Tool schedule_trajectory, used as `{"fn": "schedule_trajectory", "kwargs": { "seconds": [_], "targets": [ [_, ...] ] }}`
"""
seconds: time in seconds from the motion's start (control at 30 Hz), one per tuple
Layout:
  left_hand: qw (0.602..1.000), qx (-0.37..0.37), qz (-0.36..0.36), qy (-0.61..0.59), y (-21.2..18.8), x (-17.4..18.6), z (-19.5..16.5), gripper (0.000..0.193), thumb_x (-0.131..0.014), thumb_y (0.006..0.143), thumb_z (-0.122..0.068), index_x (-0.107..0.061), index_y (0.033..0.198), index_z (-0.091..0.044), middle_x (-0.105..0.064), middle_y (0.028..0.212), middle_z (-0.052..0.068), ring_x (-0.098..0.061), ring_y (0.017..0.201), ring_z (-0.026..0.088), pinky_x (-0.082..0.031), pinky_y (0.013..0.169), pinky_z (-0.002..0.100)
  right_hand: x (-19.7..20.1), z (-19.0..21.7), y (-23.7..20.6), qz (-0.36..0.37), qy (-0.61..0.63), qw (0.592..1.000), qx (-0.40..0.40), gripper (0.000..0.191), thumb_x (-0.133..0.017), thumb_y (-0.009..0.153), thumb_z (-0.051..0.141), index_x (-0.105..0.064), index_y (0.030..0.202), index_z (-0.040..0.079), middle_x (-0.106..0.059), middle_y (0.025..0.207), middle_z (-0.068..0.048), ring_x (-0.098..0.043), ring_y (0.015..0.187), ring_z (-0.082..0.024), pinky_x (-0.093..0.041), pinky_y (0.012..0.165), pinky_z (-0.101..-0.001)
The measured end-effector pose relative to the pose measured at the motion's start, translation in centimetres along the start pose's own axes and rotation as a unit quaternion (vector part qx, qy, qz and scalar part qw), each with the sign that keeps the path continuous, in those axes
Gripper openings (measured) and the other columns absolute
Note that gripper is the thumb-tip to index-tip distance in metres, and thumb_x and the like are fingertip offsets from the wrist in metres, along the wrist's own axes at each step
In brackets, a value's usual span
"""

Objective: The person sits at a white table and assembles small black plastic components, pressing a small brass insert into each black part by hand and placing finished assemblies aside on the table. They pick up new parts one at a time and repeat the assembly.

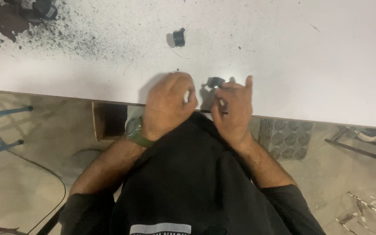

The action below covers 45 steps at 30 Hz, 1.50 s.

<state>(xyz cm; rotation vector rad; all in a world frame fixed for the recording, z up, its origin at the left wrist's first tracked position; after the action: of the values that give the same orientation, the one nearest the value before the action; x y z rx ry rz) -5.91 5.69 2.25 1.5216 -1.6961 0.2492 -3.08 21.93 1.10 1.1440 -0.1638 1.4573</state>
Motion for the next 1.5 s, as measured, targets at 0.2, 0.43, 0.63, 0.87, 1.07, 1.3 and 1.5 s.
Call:
{"fn": "schedule_trajectory", "kwargs": {
  "seconds": [0.2,0.43,0.63,0.87,1.07,1.3,1.5],
  "targets": [
    [0.973,-0.007,-0.036,0.227,6.1,3.1,4.5,0.051,-0.084,0.094,-0.05,-0.065,0.102,-0.003,-0.064,0.087,0.012,-0.06,0.079,0.026,-0.048,0.064,0.042,4.4,-2.7,0.6,-0.098,0.007,0.993,-0.06,0.023,-0.065,0.099,-0.004,-0.058,0.12,0.001,-0.062,0.117,-0.013,-0.061,0.123,-0.031,-0.015,0.133,-0.0634],
    [0.99,0.039,0.13,0.036,2.5,-0.5,2.2,0.023,-0.074,0.084,-0.015,-0.069,0.106,-0.009,-0.068,0.093,0.006,-0.062,0.095,0.026,-0.043,0.099,0.055,2.7,-0.6,1.4,0.022,-0.013,0.999,-0.028,0.028,-0.069,0.087,-0.003,-0.071,0.11,0.011,-0.06,0.107,-0.007,-0.057,0.125,-0.029,-0.016,0.131,-0.0625],
    [0.997,0.019,0.071,0.028,-3.8,0.2,-0.5,0.039,-0.082,0.085,-0.019,-0.072,0.123,-0.015,-0.058,0.144,0.008,-0.036,0.149,0.032,-0.018,0.124,0.064,-1.7,1.9,0.8,0.167,0.024,0.985,0.017,0.045,-0.086,0.078,0.021,-0.073,0.118,0.007,-0.058,0.113,-0.008,-0.05,0.128,-0.032,-0.01,0.121,-0.0713],
    [0.995,-0.051,0.071,0.056,-3.4,1.7,-1.4,0.052,-0.079,0.091,-0.022,-0.068,0.139,-0.009,-0.041,0.157,0.018,-0.029,0.15,0.038,-0.027,0.122,0.064,-1.7,2.0,1.2,0.139,-0.011,0.99,0.007,0.039,-0.089,0.081,0.024,-0.072,0.111,0.008,-0.056,0.113,-0.008,-0.051,0.126,-0.03,-0.013,0.125,-0.0724],
    [0.957,-0.215,0.041,0.19,-2.7,0.3,-4.6,0.021,-0.078,0.1,-0.021,-0.073,0.119,-0.013,-0.052,0.154,0.008,-0.039,0.15,0.03,-0.036,0.125,0.052,-0.6,1.3,1.1,0.107,-0.034,0.993,-0.025,0.04,-0.089,0.076,0.022,-0.071,0.109,0.007,-0.056,0.115,-0.011,-0.05,0.12,-0.034,-0.016,0.123,-0.0726],
    [0.982,-0.139,0.015,0.13,-2.7,-0.4,-2.9,0.015,-0.082,0.092,-0.014,-0.071,0.101,-0.01,-0.057,0.144,0.008,-0.046,0.144,0.028,-0.036,0.123,0.054,0.0,0.5,0.8,0.072,-0.063,0.995,-0.032,0.042,-0.089,0.081,0.024,-0.073,0.115,0.007,-0.055,0.114,-0.013,-0.049,0.12,-0.034,-0.014,0.121,-0.0713],
    [0.993,-0.084,-0.016,0.075,-2.8,0.0,-2.0,0.016,-0.084,0.089,-0.013,-0.073,0.1,-0.012,-0.058,0.141,0.007,-0.049,0.141,0.027,-0.036,0.122,0.055,1.3,1.9,-1.0,0.014,0.057,0.997,0.041,0.033,-0.075,0.091,-0.003,-0.062,0.121,0.004,-0.064,0.108,-0.009,-0.063,0.12,-0.031,-0.015,0.132,-0.0639]
  ]
}}
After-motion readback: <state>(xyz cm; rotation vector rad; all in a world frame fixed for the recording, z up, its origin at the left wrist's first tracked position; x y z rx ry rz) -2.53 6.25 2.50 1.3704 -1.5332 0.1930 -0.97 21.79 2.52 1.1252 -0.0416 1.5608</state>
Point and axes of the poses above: each hand's wrist, its own y-axis towards the middle knuckle, its own x-axis out of the back of the hand, z = x × y, the point moved 10 cm from there along y, towards the middle knuckle
